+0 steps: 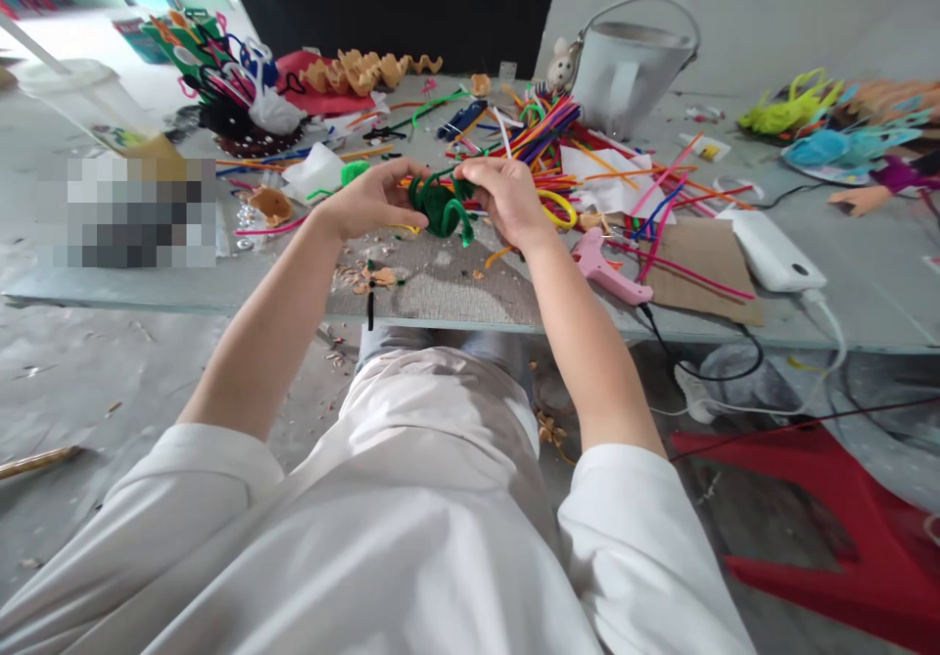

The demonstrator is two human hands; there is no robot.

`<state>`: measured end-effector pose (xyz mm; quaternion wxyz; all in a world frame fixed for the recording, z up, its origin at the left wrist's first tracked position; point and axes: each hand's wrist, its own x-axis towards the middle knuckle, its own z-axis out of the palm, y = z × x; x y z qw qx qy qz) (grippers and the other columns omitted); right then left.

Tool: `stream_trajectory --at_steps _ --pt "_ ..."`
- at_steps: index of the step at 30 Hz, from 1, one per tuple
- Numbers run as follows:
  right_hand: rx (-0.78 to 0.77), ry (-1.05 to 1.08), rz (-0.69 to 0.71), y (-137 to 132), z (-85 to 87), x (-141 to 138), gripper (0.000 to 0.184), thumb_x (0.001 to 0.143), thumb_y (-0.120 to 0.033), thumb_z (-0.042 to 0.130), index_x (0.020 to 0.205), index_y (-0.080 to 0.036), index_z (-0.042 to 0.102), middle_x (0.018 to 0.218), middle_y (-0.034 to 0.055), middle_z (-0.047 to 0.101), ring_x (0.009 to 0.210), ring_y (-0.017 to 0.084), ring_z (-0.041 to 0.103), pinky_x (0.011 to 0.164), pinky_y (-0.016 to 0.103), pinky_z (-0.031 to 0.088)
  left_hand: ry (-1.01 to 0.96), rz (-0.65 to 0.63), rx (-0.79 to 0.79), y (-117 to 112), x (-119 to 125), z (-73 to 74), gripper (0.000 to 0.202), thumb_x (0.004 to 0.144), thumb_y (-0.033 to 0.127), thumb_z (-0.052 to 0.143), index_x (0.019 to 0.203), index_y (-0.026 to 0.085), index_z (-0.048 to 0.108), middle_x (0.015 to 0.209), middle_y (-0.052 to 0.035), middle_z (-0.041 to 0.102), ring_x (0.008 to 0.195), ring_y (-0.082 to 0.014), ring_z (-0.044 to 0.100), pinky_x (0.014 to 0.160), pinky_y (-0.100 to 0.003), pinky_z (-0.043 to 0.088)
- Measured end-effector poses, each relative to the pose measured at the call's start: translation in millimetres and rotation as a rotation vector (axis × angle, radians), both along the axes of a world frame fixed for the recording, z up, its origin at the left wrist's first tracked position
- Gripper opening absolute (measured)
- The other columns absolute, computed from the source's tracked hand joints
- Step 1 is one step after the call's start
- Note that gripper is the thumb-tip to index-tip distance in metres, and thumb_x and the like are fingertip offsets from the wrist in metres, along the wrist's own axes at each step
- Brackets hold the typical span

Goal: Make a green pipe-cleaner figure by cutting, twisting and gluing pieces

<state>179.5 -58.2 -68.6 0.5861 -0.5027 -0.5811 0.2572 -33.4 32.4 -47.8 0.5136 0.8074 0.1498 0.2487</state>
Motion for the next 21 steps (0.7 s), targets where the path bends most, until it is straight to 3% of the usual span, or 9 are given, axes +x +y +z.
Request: stream_trajectory --at_steps 5,7,10,13,17,21 --pt "-0.016 0.024 0.065 -6 3.8 1 0.029 0.069 -0.031 0.084 0.089 -0.024 0.065 0.095 0.0002 0.069 0.098 0.021 0.067 0.095 0.043 0.058 0.09 0.025 0.095 3 0 -1.1 0.053 0.053 0.021 0.088 0.102 0.019 0.069 0.108 -0.0057 0.067 0.098 -0.0181 0.064 0.085 -0.029 0.052" --pt "0.006 -0.019 0.098 -9 7.8 -1 0.035 0.067 -0.025 0.087 0.092 -0.023 0.063 0.098 0.0001 0.068 0.104 0.021 0.067 0.099 0.042 0.057 0.064 0.017 0.122 2 1 1.2 0.043 0.063 0.03 0.083 0.102 0.019 0.07 0.11 -0.0061 0.067 0.103 -0.0187 0.063 0.091 -0.03 0.051" --pt "0.004 -0.058 0.153 -17 16.2 -7 0.039 0.067 -0.018 0.087 0.094 -0.023 0.059 0.102 -0.0003 0.065 0.107 0.021 0.067 0.098 0.041 0.056 -0.011 0.048 0.191 -8 6 6.2 0.029 0.084 0.045 0.067 0.097 0.02 0.07 0.093 -0.0047 0.065 0.091 -0.0168 0.062 0.087 -0.031 0.051" --pt "-0.034 -0.073 0.207 -24 22.6 -12 0.041 0.067 -0.019 0.088 0.095 -0.023 0.058 0.104 -0.0004 0.063 0.1 0.02 0.067 0.09 0.038 0.059 -0.016 0.077 0.326 -20 14 9.3 0.026 0.086 0.042 0.068 0.076 0.019 0.062 0.073 -0.0022 0.054 0.081 -0.0175 0.057 0.086 -0.035 0.05" --pt "0.009 -0.122 0.205 -27 24.6 -10 0.041 0.069 -0.031 0.089 0.096 -0.025 0.06 0.103 -0.0001 0.064 0.098 0.019 0.067 0.091 0.036 0.059 -0.031 0.102 0.395 -32 22 8.4 0.028 0.085 0.033 0.07 0.066 0.019 0.053 0.07 -0.002 0.049 0.082 -0.0187 0.055 0.093 -0.039 0.05" --pt "-0.03 -0.089 0.167 -24 22.6 -12 0.046 0.076 -0.064 0.078 0.091 -0.025 0.059 0.089 0.0007 0.064 0.087 0.018 0.066 0.078 0.035 0.061 -0.163 0.174 0.322 -36 24 6.3 0.024 0.093 0.035 0.059 0.074 0.02 0.054 0.075 -0.0024 0.051 0.081 -0.0174 0.056 0.089 -0.036 0.051"
